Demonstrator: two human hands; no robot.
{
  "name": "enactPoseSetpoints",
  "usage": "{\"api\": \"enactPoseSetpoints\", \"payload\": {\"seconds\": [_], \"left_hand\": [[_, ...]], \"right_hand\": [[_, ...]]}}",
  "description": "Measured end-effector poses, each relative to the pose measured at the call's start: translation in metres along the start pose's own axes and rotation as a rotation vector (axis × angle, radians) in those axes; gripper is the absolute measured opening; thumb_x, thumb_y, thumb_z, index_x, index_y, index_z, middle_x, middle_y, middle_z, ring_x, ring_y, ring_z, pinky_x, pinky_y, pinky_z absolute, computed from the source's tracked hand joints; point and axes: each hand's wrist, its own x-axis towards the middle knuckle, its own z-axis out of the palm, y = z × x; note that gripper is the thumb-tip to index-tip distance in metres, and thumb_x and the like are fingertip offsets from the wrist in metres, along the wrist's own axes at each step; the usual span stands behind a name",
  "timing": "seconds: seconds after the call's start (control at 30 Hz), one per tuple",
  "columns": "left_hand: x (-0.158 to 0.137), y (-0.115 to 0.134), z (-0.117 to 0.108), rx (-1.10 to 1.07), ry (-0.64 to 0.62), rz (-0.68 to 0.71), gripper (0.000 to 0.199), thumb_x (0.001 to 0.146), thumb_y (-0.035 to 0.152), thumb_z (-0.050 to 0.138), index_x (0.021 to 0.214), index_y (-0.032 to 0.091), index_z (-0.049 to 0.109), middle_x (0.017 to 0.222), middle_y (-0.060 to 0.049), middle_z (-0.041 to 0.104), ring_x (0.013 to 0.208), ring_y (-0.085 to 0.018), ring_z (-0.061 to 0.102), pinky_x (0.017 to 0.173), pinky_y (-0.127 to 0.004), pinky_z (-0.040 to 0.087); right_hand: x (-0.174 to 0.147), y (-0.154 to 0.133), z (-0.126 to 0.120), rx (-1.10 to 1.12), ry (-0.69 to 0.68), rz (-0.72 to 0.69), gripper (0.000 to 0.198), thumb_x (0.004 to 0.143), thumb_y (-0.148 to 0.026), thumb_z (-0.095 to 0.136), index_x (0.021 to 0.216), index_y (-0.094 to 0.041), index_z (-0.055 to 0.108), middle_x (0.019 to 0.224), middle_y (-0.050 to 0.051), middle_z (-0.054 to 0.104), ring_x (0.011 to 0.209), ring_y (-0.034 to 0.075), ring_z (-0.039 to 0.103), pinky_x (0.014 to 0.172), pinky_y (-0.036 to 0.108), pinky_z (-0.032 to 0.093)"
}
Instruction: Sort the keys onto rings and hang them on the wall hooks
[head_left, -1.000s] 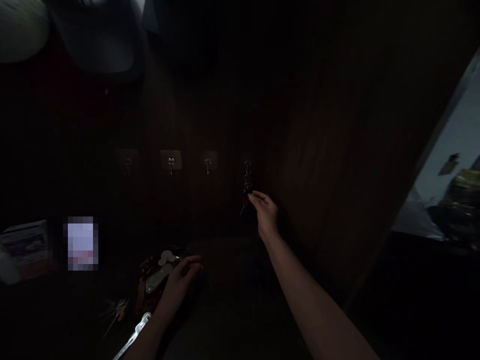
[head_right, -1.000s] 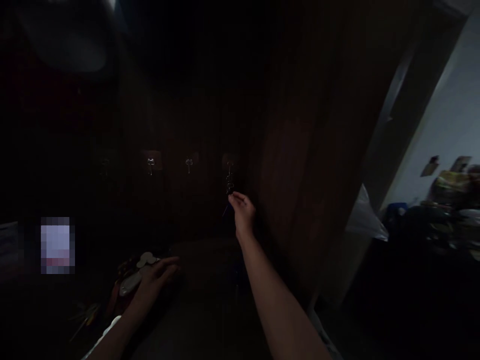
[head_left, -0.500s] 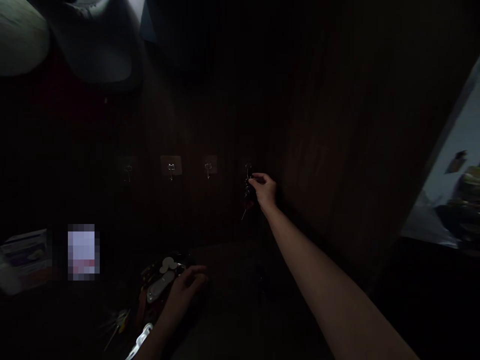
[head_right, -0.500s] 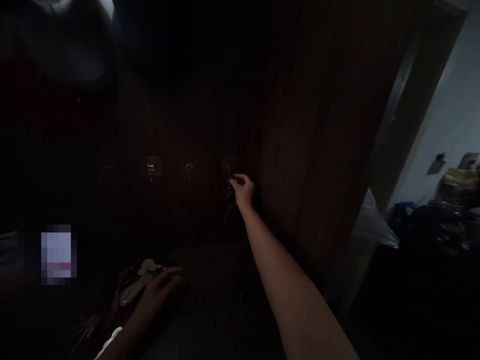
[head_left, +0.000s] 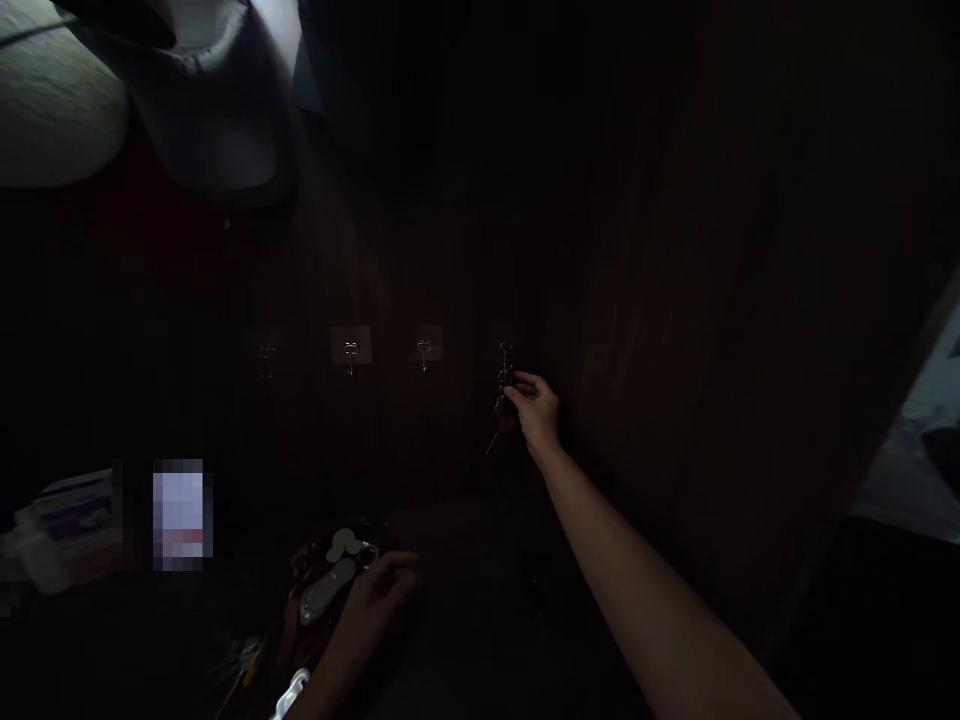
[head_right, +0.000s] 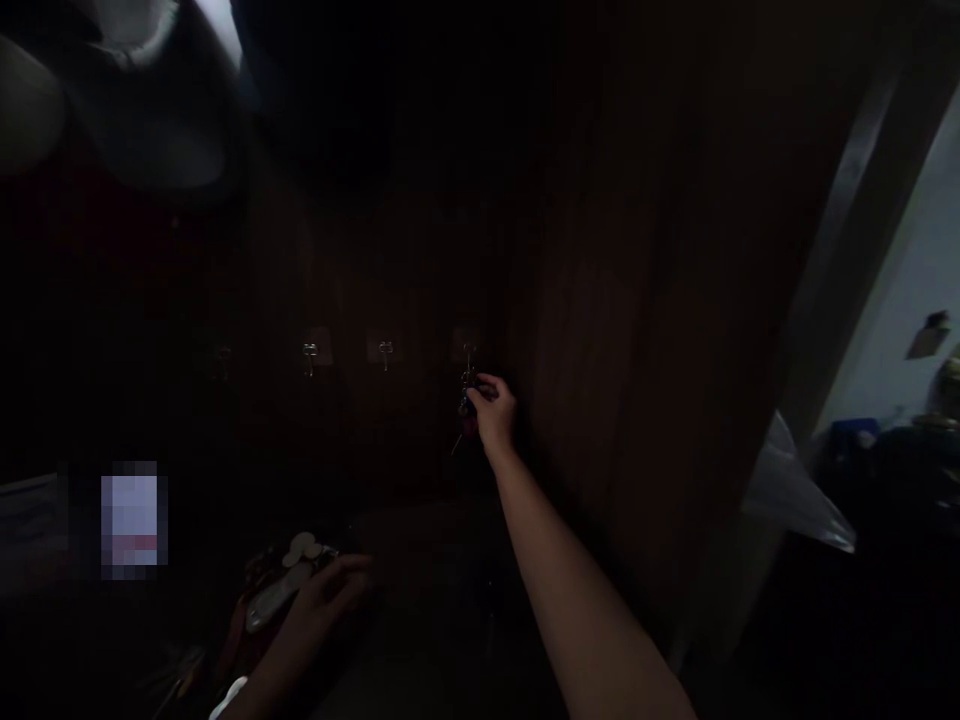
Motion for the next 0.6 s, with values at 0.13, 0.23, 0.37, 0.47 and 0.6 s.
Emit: {"api": "enactPoseSetpoints", "payload": {"seconds": [0.13,0.23,0.37,0.47,0.6], "left_hand": [[-0.003,0.001,0.0,-0.022,-0.001,-0.019,0.041,0.065,0.048,0.058,0.094,0.019,0.064,0.079,-0.002,0.065,0.077,-0.018,0.058,0.068,-0.025,0.043],[-0.005,0.003,0.001,-0.046,0.003,-0.015,0.041,0.066,0.047,0.058,0.095,0.019,0.063,0.079,-0.002,0.065,0.076,-0.018,0.058,0.067,-0.025,0.043],[-0.006,0.003,0.001,-0.036,0.02,0.007,0.037,0.067,0.045,0.059,0.093,0.019,0.064,0.082,-0.003,0.065,0.08,-0.019,0.059,0.072,-0.027,0.044],[-0.005,-0.001,0.0,0.003,0.018,0.066,0.033,0.069,0.043,0.058,0.092,0.019,0.065,0.085,-0.003,0.066,0.085,-0.02,0.058,0.078,-0.028,0.043],[-0.007,-0.007,0.001,0.042,0.037,0.141,0.032,0.073,0.043,0.055,0.092,0.019,0.064,0.091,-0.003,0.066,0.089,-0.02,0.059,0.082,-0.029,0.043]], "right_hand": [[-0.013,0.012,-0.004,0.045,0.007,0.039,0.037,0.057,-0.025,0.064,0.093,-0.017,0.06,0.079,0.002,0.064,0.072,0.015,0.06,0.069,0.03,0.047],[-0.024,0.019,-0.009,0.054,-0.001,0.092,0.04,0.058,-0.027,0.063,0.096,-0.016,0.059,0.075,0.001,0.063,0.066,0.014,0.058,0.067,0.03,0.047],[-0.04,0.024,-0.019,0.029,0.017,0.116,0.044,0.056,-0.029,0.065,0.097,-0.016,0.058,0.075,0.001,0.063,0.071,0.015,0.059,0.072,0.032,0.046],[-0.055,0.026,-0.029,-0.011,0.01,0.121,0.043,0.059,-0.031,0.063,0.099,-0.016,0.058,0.079,0.003,0.064,0.075,0.016,0.059,0.077,0.033,0.045],[-0.084,0.026,-0.038,-0.047,-0.044,0.132,0.039,0.065,-0.031,0.059,0.101,-0.017,0.058,0.084,0.005,0.064,0.078,0.017,0.06,0.078,0.034,0.046]]}}
